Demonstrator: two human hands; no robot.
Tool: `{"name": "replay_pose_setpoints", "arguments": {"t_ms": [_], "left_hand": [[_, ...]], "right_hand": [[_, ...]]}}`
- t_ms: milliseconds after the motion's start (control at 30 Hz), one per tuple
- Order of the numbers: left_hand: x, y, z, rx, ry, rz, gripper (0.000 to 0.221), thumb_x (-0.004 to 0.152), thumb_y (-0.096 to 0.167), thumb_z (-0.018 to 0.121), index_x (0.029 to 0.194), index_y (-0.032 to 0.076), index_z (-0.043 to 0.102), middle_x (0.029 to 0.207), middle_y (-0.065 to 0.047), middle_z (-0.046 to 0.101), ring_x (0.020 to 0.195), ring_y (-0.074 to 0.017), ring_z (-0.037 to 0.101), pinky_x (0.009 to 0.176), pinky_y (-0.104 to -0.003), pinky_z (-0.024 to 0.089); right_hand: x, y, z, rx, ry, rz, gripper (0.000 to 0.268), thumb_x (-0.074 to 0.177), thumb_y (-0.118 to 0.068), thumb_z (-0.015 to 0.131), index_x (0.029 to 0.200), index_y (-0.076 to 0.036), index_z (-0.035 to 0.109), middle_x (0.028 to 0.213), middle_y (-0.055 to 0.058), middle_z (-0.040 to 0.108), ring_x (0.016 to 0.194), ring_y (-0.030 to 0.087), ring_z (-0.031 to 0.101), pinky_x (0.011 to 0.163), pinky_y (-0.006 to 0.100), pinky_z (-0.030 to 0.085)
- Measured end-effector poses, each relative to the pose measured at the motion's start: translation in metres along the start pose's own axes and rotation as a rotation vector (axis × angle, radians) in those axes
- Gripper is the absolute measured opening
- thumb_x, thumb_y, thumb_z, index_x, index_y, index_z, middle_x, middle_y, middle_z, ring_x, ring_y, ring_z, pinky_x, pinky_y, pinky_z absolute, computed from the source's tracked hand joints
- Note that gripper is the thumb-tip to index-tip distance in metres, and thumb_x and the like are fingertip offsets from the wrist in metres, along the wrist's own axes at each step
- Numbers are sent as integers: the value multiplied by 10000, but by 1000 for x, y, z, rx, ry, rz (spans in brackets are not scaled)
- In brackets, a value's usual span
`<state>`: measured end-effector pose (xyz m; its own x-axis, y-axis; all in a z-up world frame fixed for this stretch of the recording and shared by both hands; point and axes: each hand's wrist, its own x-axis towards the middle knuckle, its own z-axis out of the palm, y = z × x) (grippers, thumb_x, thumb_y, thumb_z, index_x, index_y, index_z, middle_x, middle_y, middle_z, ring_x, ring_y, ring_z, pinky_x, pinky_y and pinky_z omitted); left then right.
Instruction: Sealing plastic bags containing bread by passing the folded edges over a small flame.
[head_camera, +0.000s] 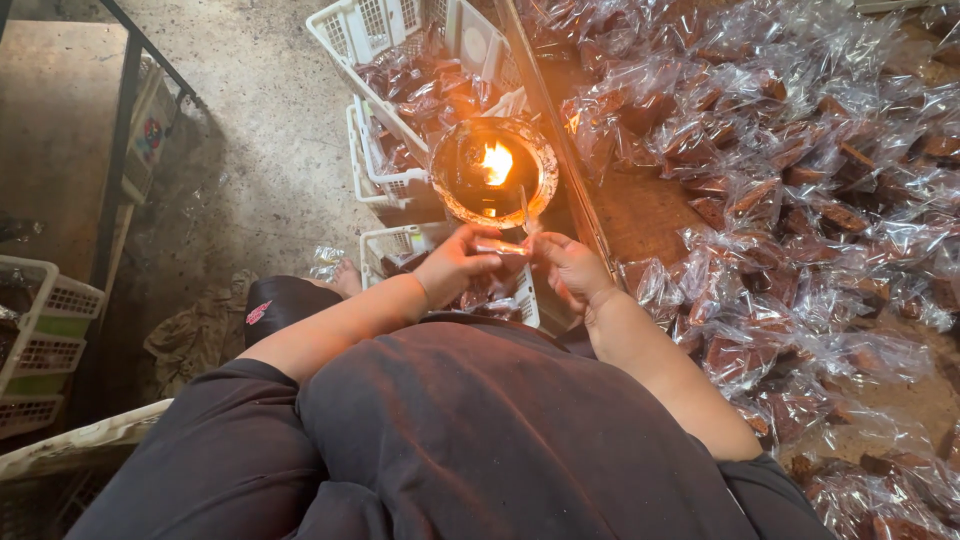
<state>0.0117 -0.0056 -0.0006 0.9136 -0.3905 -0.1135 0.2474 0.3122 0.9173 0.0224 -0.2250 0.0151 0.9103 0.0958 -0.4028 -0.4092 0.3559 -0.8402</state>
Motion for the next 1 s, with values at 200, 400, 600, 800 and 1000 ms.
{"name": "replay_pose_setpoints", "arguments": {"t_ms": [200, 400, 600, 800, 1000], "left_hand": [[13, -28, -16, -111, -51, -39, 696, 763, 45, 898, 1340, 138, 520, 1015, -159, 697, 817, -231, 731, 597, -356, 657], [4, -21, -15, -83, -5, -251, 598, 873, 170, 837, 1355, 40, 508, 1043, -178, 678, 821, -256, 742, 545, -361, 660], [6, -11, -39, 291, 316, -481, 1023, 775, 371, 919, 1558, 60, 338, 1257, -336, 569, 1055, -428, 699, 841, -487, 635], [-12, 37, -12, 429, 168, -688, 687, 905, 368, 640, 1531, 185, 423, 1429, -95, 601, 1292, -253, 584, 957, -352, 565], [0, -25, -44, 410, 123, -531, 704, 898, 449, 762, 1472, 121, 522, 1291, -189, 667, 1188, -308, 652, 926, -428, 591]], "right_hand": [[-21, -21, 13, -869, -173, 81, 263, 882, -505, 781, 883, -243, 800, 779, -41, 718, 786, 120, 629, 757, 255, 502], [-8, -38, -17, -1120, 74, -534, 170, 901, -346, 775, 878, -177, 789, 802, 76, 717, 834, 231, 674, 801, 333, 531], [-33, -133, -68, -1289, 680, -748, 236, 929, -398, 839, 1090, -243, 763, 1026, -14, 630, 1112, 186, 567, 1005, 329, 447], [-107, -187, -65, -1058, 991, 368, 856, 1009, -498, 643, 1669, -242, 162, 1680, 86, -55, 1523, 433, 15, 1205, 703, 238], [-61, -137, -115, -1365, 746, 204, 806, 825, -653, 724, 1529, -340, 487, 1571, 129, 355, 1441, 403, 362, 1144, 562, 325]]}}
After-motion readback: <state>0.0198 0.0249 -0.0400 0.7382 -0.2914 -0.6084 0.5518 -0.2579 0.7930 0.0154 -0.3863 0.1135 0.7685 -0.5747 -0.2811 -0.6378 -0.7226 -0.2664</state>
